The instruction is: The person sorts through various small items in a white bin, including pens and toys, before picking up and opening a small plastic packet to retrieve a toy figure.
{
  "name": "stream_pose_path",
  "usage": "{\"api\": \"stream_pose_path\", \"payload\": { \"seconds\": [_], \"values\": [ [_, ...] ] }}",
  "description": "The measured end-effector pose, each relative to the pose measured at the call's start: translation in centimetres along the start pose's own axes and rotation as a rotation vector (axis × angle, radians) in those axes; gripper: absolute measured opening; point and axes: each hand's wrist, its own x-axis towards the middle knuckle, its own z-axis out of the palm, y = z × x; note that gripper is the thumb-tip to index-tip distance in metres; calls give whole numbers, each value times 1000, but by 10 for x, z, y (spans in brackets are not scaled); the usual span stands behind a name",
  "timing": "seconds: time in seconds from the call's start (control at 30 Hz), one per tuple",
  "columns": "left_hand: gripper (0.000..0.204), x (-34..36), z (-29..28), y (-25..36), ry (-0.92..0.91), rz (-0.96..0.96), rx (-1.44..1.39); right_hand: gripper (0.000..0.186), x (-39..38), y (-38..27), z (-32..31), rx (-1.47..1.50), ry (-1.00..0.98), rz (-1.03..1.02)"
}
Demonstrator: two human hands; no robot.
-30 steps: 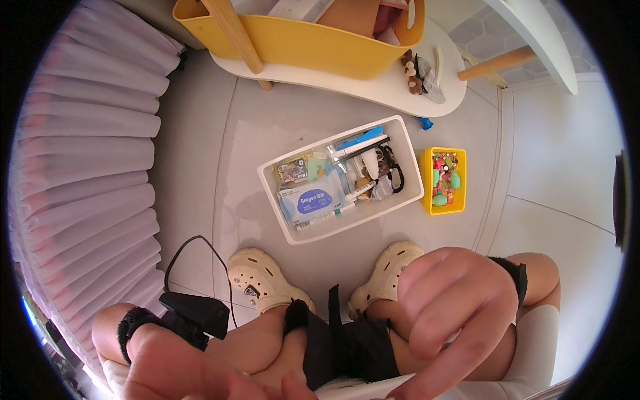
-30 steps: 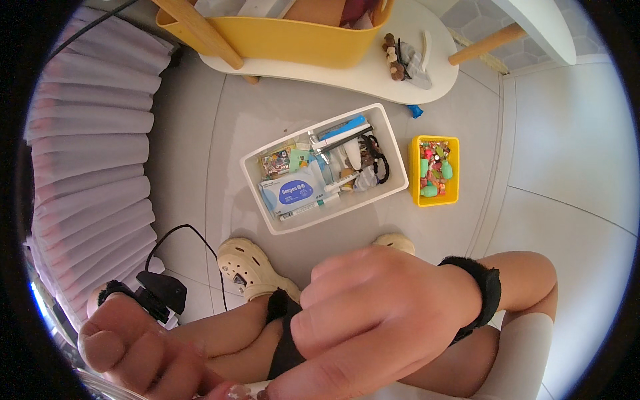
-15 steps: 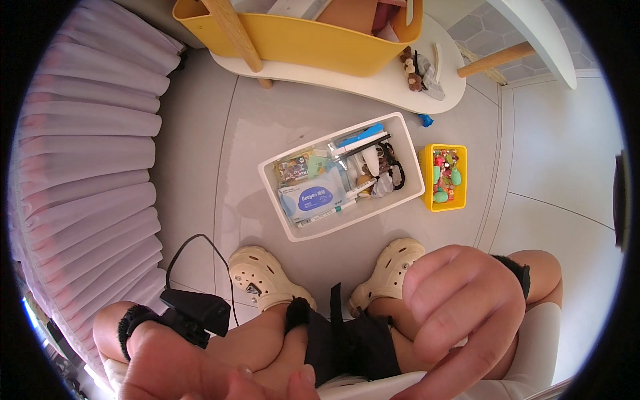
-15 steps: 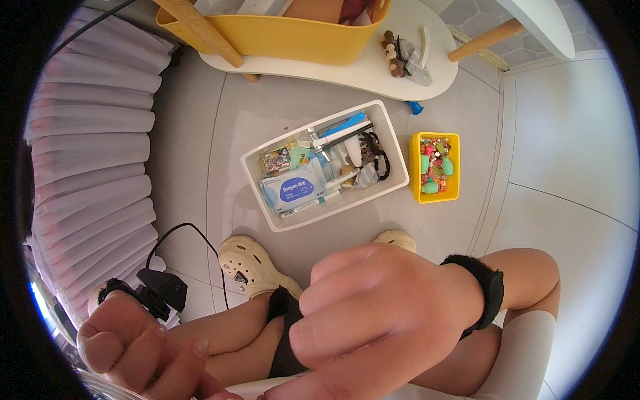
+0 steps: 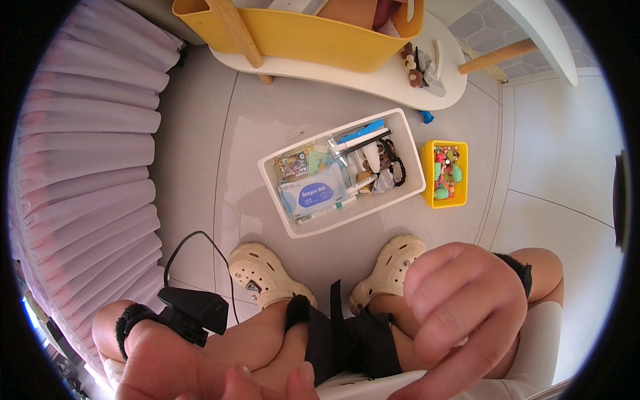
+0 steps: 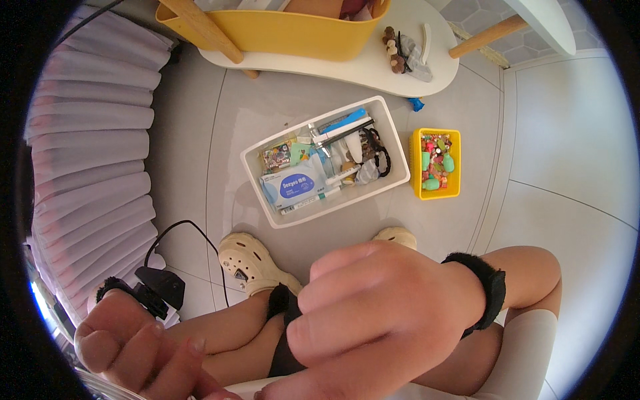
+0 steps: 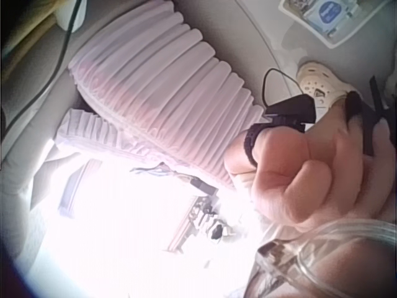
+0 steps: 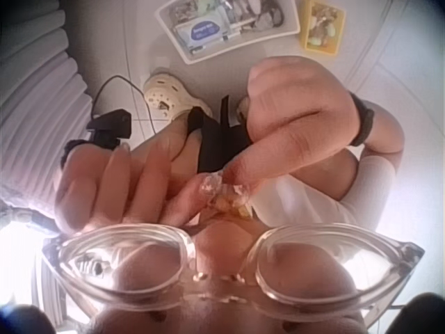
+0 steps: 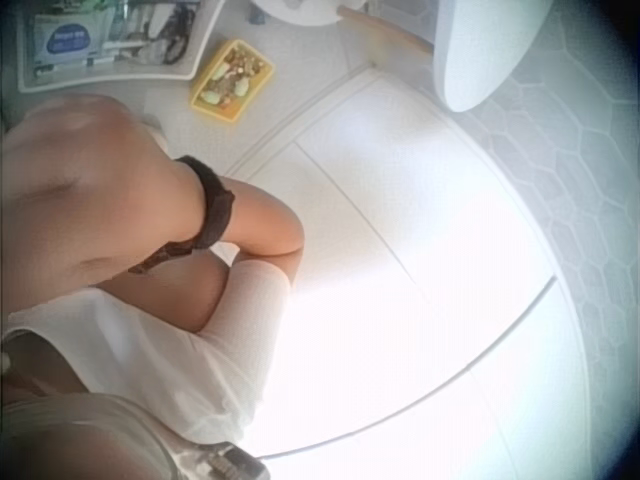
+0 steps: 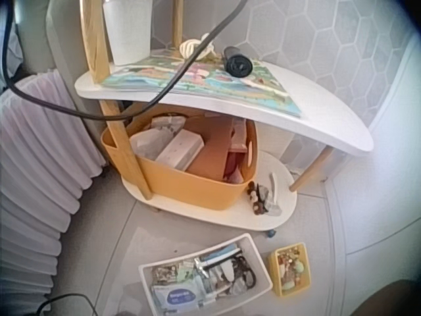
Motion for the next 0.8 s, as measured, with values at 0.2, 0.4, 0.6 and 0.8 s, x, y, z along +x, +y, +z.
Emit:
{"api": "stream_pose_path", "payload": {
  "seconds": [0.2,0.4,0.6,0.8],
  "values": [
    [37,2,2,-32,72,351,29,13,-3,0,5,35,98,127],
    [39,1,6,-30,114,370,53,9,-2,3,3,40,71,93],
    [42,8,10,-15,76,244,-37,9,-3,6,0,-6,47,44],
    [38,26,20,-31,292,202,27,12,-8,-1,-19,23,-107,367]
  ]
}}
